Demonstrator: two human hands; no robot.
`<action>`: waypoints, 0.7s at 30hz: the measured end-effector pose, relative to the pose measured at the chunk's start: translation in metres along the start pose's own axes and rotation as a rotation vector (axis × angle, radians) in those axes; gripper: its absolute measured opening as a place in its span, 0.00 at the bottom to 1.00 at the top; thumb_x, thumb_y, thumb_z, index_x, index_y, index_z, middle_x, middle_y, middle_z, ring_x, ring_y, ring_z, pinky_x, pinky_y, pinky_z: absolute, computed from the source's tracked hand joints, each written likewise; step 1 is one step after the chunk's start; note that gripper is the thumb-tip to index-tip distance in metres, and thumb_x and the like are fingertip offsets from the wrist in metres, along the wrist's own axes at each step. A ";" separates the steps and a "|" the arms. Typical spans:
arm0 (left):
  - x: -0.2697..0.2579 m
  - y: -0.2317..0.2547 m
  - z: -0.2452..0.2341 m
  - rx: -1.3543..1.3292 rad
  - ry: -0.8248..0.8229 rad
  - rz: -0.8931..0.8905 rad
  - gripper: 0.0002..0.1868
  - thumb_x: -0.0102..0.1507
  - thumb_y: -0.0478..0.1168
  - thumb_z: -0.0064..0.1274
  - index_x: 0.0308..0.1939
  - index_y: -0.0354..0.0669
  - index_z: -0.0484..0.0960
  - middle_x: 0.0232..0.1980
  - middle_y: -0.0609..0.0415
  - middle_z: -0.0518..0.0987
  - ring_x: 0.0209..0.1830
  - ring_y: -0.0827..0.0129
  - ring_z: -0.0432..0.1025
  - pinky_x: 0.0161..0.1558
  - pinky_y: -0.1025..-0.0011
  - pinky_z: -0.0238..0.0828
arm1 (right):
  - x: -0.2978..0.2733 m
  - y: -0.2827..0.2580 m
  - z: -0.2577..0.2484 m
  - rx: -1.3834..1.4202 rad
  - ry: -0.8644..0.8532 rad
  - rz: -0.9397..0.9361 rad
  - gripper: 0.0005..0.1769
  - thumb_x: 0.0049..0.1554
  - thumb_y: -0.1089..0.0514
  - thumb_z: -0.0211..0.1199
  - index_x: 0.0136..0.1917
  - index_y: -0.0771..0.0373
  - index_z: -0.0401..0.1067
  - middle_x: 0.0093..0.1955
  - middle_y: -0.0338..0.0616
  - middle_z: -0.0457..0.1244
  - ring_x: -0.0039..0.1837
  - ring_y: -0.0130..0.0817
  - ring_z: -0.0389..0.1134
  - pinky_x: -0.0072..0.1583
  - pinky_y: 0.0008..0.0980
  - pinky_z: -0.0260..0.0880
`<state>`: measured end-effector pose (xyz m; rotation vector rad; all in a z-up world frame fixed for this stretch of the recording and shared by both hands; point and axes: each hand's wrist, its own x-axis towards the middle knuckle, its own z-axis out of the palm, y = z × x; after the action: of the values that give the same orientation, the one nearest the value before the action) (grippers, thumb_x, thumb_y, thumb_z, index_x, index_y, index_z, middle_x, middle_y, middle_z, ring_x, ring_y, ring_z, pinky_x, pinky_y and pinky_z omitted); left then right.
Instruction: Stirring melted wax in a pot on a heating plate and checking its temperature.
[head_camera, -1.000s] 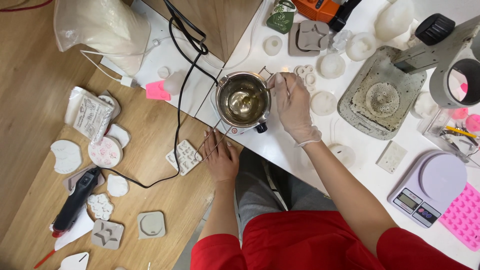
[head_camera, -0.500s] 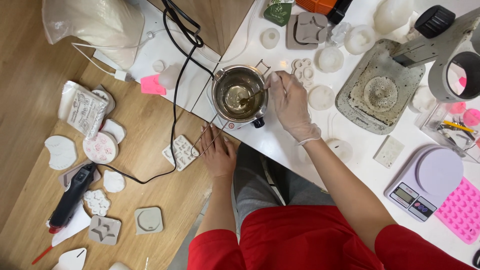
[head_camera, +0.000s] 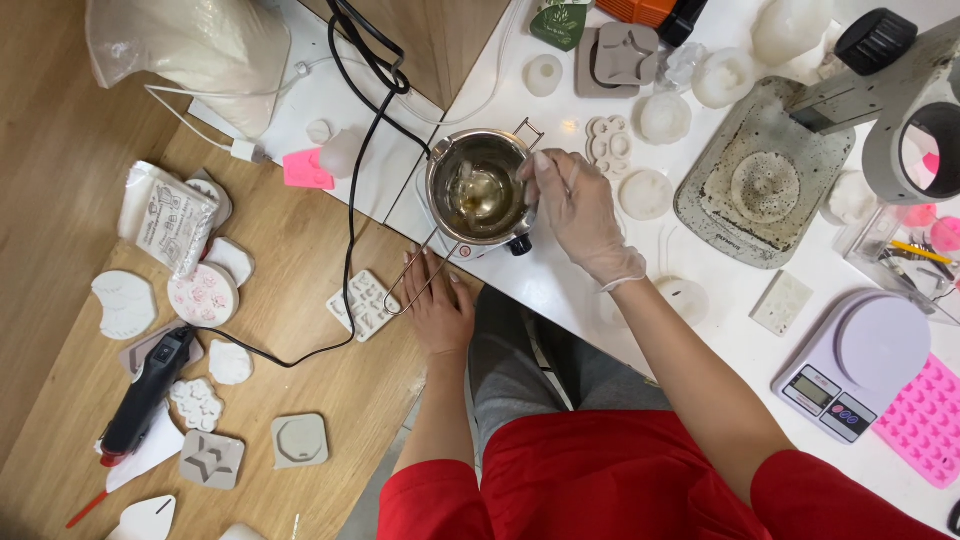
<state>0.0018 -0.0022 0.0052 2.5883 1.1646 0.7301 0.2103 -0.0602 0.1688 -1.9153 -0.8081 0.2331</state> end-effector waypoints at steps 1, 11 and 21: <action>0.000 0.000 0.000 0.000 -0.003 -0.003 0.30 0.65 0.43 0.45 0.72 0.42 0.70 0.74 0.46 0.67 0.76 0.57 0.60 0.71 0.60 0.55 | -0.001 0.002 0.000 -0.033 -0.021 0.006 0.19 0.72 0.49 0.49 0.44 0.52 0.76 0.31 0.37 0.66 0.44 0.39 0.68 0.56 0.37 0.67; 0.000 0.001 0.000 -0.013 0.020 -0.003 0.29 0.65 0.43 0.45 0.70 0.41 0.71 0.73 0.46 0.68 0.75 0.56 0.62 0.71 0.60 0.56 | -0.004 0.002 -0.001 0.030 -0.042 0.078 0.19 0.72 0.48 0.49 0.46 0.55 0.75 0.36 0.45 0.68 0.43 0.40 0.69 0.55 0.38 0.68; 0.004 0.002 -0.003 -0.015 0.020 0.001 0.30 0.64 0.42 0.46 0.70 0.41 0.71 0.73 0.45 0.68 0.74 0.56 0.62 0.70 0.60 0.57 | -0.002 -0.004 -0.002 0.037 0.015 0.146 0.19 0.73 0.51 0.46 0.45 0.56 0.74 0.30 0.40 0.63 0.39 0.32 0.65 0.48 0.33 0.68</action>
<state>0.0036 -0.0009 0.0099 2.5747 1.1592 0.7634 0.2084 -0.0622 0.1726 -1.9408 -0.6502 0.3201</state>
